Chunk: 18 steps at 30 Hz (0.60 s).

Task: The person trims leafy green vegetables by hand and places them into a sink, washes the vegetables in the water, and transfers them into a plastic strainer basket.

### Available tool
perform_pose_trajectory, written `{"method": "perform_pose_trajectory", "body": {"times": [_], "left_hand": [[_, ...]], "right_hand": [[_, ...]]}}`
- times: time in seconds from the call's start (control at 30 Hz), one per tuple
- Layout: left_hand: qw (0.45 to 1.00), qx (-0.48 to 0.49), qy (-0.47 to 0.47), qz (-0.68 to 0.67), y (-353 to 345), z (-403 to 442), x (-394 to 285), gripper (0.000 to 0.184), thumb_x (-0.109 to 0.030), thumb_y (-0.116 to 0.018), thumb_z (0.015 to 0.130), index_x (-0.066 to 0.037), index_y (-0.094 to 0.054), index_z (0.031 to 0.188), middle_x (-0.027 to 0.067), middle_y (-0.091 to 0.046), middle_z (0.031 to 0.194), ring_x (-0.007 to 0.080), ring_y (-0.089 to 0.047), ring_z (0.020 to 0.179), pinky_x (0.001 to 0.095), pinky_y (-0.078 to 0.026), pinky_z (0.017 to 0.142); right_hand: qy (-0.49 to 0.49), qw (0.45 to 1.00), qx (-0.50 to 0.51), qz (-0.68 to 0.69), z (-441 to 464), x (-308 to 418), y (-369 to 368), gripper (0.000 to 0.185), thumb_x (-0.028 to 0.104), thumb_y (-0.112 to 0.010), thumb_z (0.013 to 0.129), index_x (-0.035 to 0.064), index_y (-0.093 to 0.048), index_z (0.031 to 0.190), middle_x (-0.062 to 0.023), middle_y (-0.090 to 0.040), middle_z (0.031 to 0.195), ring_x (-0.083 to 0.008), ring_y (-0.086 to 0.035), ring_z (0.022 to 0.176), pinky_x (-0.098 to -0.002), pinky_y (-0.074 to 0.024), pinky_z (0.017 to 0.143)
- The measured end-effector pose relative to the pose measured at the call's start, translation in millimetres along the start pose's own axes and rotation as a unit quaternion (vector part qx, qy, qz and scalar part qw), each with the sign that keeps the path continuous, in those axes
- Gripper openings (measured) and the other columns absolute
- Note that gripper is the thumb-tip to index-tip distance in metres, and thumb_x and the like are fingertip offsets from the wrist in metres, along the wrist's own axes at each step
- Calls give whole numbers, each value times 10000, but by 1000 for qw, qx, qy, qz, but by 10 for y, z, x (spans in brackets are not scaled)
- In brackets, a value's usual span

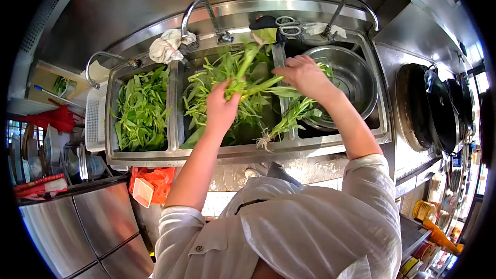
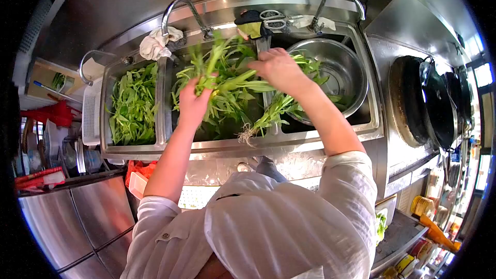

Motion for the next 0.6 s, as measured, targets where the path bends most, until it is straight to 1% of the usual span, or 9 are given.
{"method": "perform_pose_trajectory", "body": {"times": [0.03, 0.1, 0.13, 0.17, 0.23, 0.27, 0.4, 0.53, 0.6], "left_hand": [[1000, -7, -1, 1, 19, 41, -1, 288, -155, -592, 742, -27, -585, 1001, 166, -585, 861, 272, -560, 793, 319, -429, 707], [994, 7, -83, 78, 52, 89, -42, 316, -145, -599, 726, -15, -573, 1013, 182, -578, 892, 311, -551, 819, 341, -431, 721], [993, 48, -64, 91, 123, 108, 29, 350, -138, -592, 732, -6, -545, 1053, 198, -570, 944, 338, -545, 867, 362, -429, 753], [993, 41, -63, 96, 249, 99, 96, 350, -138, -592, 732, -6, -545, 1053, 198, -570, 944, 338, -545, 867, 362, -429, 753], [995, 58, -2, 83, 469, 35, 170, 377, -137, -585, 740, -1, -519, 1086, 202, -562, 987, 341, -537, 913, 361, -424, 778], [993, 53, 1, 107, 611, -29, 175, 396, -137, -579, 748, -2, -493, 1110, 206, -557, 1011, 345, -530, 942, 355, -421, 797], [986, 2, 23, 167, 1117, -290, 314, 414, -140, -576, 751, 16, -469, 1119, 214, -552, 1016, 342, -541, 928, 344, -418, 806], [976, -72, 17, 202, 1640, -591, 489, 423, -132, -571, 749, 44, -455, 1115, 231, -549, 1012, 349, -537, 938, 346, -416, 814], [978, -110, 60, 164, 1858, -756, 558, 397, -99, -573, 752, 56, -465, 1101, 171, -583, 957, 240, -563, 868, 292, -421, 784]], "right_hand": [[5, 1000, 2, 18, 104, 110, 23, 235, 150, -601, 699, 157, -602, 934, -44, -542, 779, -226, -543, 816, -353, -403, 764], [16, 996, -24, 80, 303, 236, 22, 210, 160, -591, 719, 146, -601, 928, -52, -548, 789, -236, -551, 825, -370, -404, 768], [23, 998, -18, 57, 395, 276, 24, 193, 170, -585, 736, 136, -601, 925, -56, -554, 795, -242, -555, 836, -377, -406, 774], [31, 998, -21, 59, 481, 304, 17, 193, 170, -585, 736, 136, -601, 925, -56, -554, 795, -242, -555, 836, -377, -406, 774], [62, 991, -47, 110, 643, 384, 40, 189, 182, -575, 749, 126, -599, 928, -60, -552, 781, -248, -554, 826, -379, -414, 772], [36, 990, -2, 134, 722, 399, -2, 214, 197, -575, 751, 117, -593, 949, -71, -566, 815, -262, -551, 846, -380, -423, 773], [58, 972, 47, 225, 1064, 681, -203, 251, 230, -574, 758, 111, -591, 978, -89, -588, 894, -287, -550, 878, -389, -435, 759], [127, 948, 49, 288, 1411, 1004, -380, 284, 269, -557, 780, 113, -578, 1016, -94, -594, 942, -296, -558, 855, -382, -439, 762], [136, 940, 44, 311, 1579, 1142, -410, 285, 273, -554, 785, 110, -578, 1016, -105, -592, 951, -298, -561, 848, -377, -441, 765]]}}
Point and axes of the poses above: each hand's wrist, its own z-axis towards the middle knuckle, its own y-axis out of the back of the hand, x = y × z, the point moved 5 cm from there along z, towards the middle knuckle
